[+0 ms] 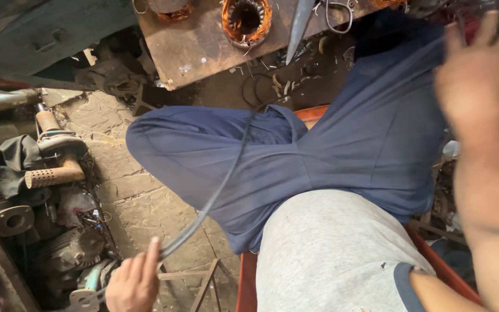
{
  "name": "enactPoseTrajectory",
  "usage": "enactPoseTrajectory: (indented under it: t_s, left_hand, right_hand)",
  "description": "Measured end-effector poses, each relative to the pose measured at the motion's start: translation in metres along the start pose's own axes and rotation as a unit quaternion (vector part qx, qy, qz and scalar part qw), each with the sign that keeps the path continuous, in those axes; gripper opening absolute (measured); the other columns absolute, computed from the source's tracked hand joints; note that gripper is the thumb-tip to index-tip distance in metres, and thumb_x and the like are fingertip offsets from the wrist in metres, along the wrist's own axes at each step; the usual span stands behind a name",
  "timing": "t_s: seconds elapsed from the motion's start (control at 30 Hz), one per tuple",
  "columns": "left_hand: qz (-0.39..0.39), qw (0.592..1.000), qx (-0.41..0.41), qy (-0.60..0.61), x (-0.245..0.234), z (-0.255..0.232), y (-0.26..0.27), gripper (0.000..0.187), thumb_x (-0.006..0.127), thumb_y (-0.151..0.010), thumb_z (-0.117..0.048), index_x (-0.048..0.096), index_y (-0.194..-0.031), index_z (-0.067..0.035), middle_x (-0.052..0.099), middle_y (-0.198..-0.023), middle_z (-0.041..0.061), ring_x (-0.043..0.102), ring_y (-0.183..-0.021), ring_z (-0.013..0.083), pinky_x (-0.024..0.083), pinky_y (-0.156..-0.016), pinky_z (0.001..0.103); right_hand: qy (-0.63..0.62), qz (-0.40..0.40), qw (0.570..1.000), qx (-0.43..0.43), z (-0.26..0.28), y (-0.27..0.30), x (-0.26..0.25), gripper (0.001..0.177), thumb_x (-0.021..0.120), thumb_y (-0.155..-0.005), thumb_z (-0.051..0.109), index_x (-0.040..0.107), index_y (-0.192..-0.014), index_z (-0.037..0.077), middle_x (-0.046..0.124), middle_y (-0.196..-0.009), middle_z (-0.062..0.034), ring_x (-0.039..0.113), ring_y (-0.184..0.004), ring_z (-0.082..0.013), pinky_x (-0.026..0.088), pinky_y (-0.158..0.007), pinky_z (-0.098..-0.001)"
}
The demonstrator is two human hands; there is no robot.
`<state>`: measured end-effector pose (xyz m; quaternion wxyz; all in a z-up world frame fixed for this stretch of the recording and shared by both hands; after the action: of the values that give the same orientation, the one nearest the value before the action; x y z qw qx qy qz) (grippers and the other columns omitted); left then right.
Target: The person winds copper wire by hand into the slots of a motor stator, then uses pliers to trim the wire ends. They connect the stator leads to a testing device and appear to verify the winding.
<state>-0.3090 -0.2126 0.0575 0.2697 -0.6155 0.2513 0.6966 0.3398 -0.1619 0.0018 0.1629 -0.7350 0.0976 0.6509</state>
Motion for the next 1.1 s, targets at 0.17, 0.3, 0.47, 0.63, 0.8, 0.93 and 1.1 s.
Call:
enactPoseTrajectory:
  t_s: [0.17,0.3,0.47,0.63,0.8,0.93,1.1]
  left_hand:
    - [0.022,0.995,0.101,-0.003,-0.051,-0.056,-0.065,0.045,0.063,-0.084,-0.009,0.072,-0.126,0.004,0.055,-0.068,0.003,0.058,-0.062,0.0164,0.049,-0.05,0.031]
    - [-0.133,0.982,0.126,0.035,-0.075,-0.12,-0.115,0.026,0.065,-0.09,-0.011,0.073,-0.112,0.0,0.061,-0.08,0.003,0.058,-0.066,0.0152,0.044,-0.052,0.028]
    - [-0.203,0.978,-0.043,0.039,-0.056,-0.103,-0.138,0.016,0.072,-0.1,-0.016,0.066,-0.108,-0.004,0.065,-0.092,0.007,0.062,-0.082,0.0207,0.048,-0.068,0.037]
    - [-0.065,0.868,-0.417,0.263,0.023,-0.087,-0.095,0.054,0.069,-0.09,-0.051,0.065,-0.108,0.0,0.064,-0.09,0.014,0.06,-0.077,0.0242,0.049,-0.072,0.037]
    - [-0.122,0.24,-0.466,0.843,0.06,-0.105,-0.104,0.083,0.028,-0.099,-0.067,0.063,-0.12,0.005,0.069,-0.095,0.016,0.063,-0.081,0.0255,0.05,-0.081,0.036]
    - [-0.251,0.194,-0.539,0.78,0.048,-0.076,-0.11,0.06,0.027,-0.107,-0.052,0.053,-0.131,-0.003,0.063,-0.093,0.006,0.06,-0.084,0.0199,0.049,-0.084,0.037]
    - [-0.378,0.209,-0.293,0.853,0.043,-0.046,-0.118,0.042,0.032,-0.122,-0.037,0.05,-0.14,-0.003,0.052,-0.089,0.003,0.054,-0.083,0.018,0.048,-0.091,0.042]
  right_hand:
    - [-0.098,0.238,0.943,-0.212,0.148,0.064,-0.077,0.049,0.07,-0.087,0.04,0.066,-0.127,0.013,0.063,-0.133,-0.0132,0.062,-0.118,-0.0336,0.053,-0.089,-0.0488]
    - [-0.51,0.032,0.718,-0.473,0.214,0.1,-0.141,0.061,0.072,-0.081,0.036,0.062,-0.131,0.001,0.068,-0.112,-0.0133,0.065,-0.105,-0.0293,0.051,-0.093,-0.044]
    - [-0.441,-0.006,0.776,-0.452,0.222,0.103,-0.115,0.039,0.083,-0.086,0.028,0.072,-0.116,0.004,0.063,-0.071,-0.0038,0.062,-0.061,-0.0229,0.046,-0.055,-0.0391]
    - [-0.527,0.006,0.768,-0.364,0.2,0.095,-0.084,0.035,0.081,-0.085,0.019,0.072,-0.117,0.007,0.059,-0.071,-0.0041,0.059,-0.061,-0.0235,0.045,-0.057,-0.0386]
    - [-0.538,0.021,0.724,-0.431,0.201,0.099,-0.074,0.039,0.082,-0.082,0.022,0.073,-0.118,0.009,0.055,-0.067,-0.0028,0.057,-0.059,-0.0214,0.045,-0.055,-0.0372]
    - [-0.485,0.06,0.722,-0.49,0.19,0.105,-0.056,0.039,0.081,-0.084,0.024,0.073,-0.119,0.01,0.06,-0.075,-0.0023,0.06,-0.068,-0.0212,0.047,-0.06,-0.0358]
    - [-0.386,0.036,0.816,-0.429,0.16,0.065,-0.016,0.029,0.077,-0.08,0.022,0.075,-0.109,0.02,0.066,-0.08,-0.0002,0.062,-0.079,-0.023,0.048,-0.075,-0.0397]
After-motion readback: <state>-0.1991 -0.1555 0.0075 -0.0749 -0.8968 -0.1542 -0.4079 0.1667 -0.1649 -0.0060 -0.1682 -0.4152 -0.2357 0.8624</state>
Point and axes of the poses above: each hand's wrist, its own y-axis away from the middle knuckle, its own x-axis out of the palm, z = x × y, the point moved 3 cm from there along -y, towards the middle knuckle
